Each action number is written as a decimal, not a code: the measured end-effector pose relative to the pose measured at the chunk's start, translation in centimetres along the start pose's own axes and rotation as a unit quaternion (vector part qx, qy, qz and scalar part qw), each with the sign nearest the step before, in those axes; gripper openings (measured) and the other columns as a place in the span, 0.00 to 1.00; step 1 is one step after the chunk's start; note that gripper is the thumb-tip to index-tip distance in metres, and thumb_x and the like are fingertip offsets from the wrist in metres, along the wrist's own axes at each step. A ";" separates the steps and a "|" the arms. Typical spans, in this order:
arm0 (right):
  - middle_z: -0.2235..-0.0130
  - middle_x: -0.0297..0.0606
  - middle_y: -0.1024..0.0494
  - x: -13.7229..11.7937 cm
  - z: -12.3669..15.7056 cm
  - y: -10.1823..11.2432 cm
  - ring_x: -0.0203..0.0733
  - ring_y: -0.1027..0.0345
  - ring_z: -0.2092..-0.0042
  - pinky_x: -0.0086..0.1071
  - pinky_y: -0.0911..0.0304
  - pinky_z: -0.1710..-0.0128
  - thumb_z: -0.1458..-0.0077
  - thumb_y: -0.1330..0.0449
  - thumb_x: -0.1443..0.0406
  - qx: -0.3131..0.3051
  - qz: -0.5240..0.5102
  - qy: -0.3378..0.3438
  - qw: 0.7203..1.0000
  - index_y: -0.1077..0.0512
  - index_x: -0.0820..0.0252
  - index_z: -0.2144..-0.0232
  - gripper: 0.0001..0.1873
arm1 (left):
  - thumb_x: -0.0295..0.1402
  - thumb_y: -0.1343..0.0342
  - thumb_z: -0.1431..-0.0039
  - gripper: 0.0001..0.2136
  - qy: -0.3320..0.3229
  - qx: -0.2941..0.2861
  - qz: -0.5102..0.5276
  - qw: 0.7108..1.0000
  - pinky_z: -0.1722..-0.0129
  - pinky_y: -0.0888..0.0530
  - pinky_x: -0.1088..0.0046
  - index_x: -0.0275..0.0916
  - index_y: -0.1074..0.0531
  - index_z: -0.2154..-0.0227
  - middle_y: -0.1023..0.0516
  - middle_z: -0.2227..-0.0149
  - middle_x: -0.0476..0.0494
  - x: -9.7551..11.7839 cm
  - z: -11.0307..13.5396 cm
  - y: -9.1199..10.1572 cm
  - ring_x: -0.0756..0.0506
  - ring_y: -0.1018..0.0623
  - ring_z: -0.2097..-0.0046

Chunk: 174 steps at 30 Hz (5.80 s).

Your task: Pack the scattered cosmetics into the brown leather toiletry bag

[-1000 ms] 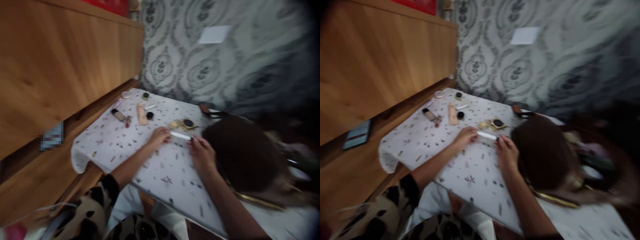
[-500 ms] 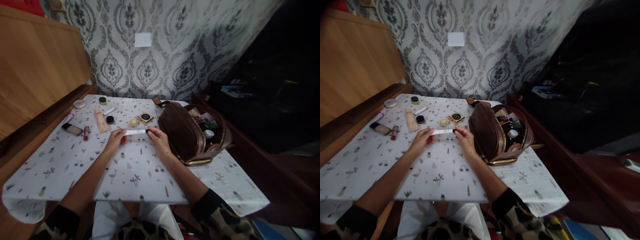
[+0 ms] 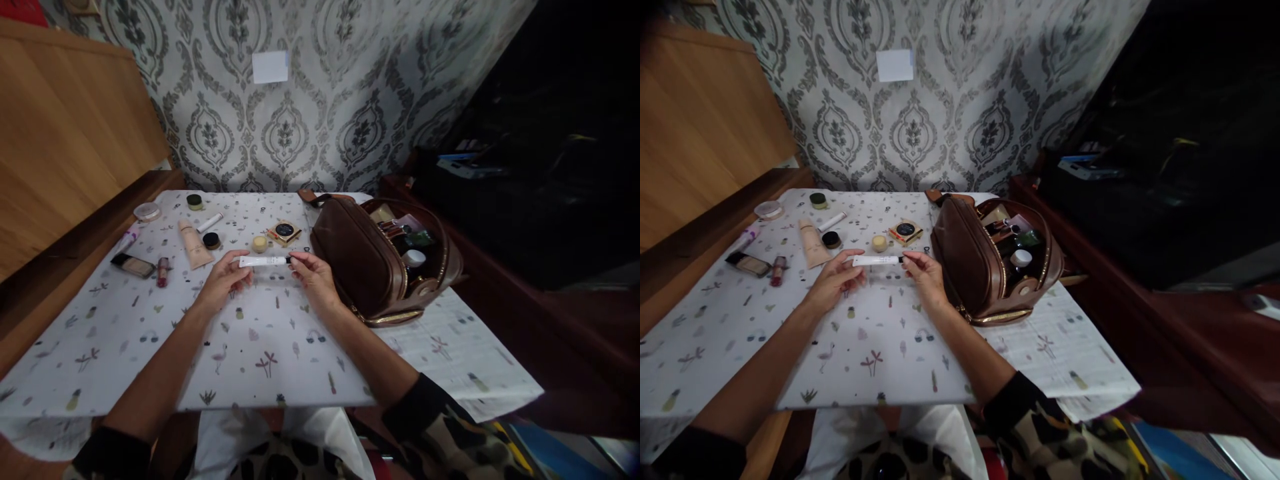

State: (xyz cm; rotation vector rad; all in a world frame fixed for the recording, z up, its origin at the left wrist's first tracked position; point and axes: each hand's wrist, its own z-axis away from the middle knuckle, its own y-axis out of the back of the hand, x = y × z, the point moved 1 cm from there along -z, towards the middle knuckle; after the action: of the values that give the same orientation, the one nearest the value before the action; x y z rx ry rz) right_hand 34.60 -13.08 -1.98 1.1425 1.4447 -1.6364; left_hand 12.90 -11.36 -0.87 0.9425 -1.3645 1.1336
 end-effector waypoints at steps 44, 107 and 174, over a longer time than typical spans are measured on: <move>0.77 0.33 0.26 -0.2 0.4 -0.3 0.34 0.36 0.78 0.28 0.44 0.80 0.61 0.33 0.36 -0.015 0.034 -0.073 0.997 0.29 0.58 0.71 0.33 | 0.57 0.36 0.50 0.25 -0.034 0.007 -0.057 0.998 0.83 0.37 0.78 0.36 0.25 0.75 0.26 0.80 0.46 -0.4 -0.2 -0.1 0.51 0.29 0.80; 0.78 0.28 0.32 -1.6 1.3 -1.1 0.31 0.42 0.79 0.27 0.46 0.79 0.55 0.34 0.45 -0.076 0.092 0.073 0.990 0.34 0.57 0.72 0.24 | 0.56 0.41 0.42 0.25 -0.062 -0.020 -0.122 0.990 0.78 0.35 0.77 0.36 0.26 0.79 0.26 0.79 0.46 0.1 1.4 -0.3 0.52 0.32 0.78; 0.78 0.26 0.39 -4.1 10.0 2.7 0.30 0.52 0.79 0.26 0.56 0.81 0.45 0.39 0.45 -0.074 0.097 0.030 0.992 0.37 0.56 0.71 0.23 | 0.41 0.35 0.48 0.10 -0.169 0.018 -0.297 0.940 0.66 0.27 0.70 0.43 0.21 0.65 0.19 0.70 0.44 2.5 11.2 -6.1 0.44 0.23 0.68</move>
State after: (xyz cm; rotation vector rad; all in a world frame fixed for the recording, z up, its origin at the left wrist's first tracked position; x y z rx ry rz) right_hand 36.85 -23.64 0.74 1.2163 1.4187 -1.3502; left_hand 15.80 -23.51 2.64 1.5008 -1.1959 0.5502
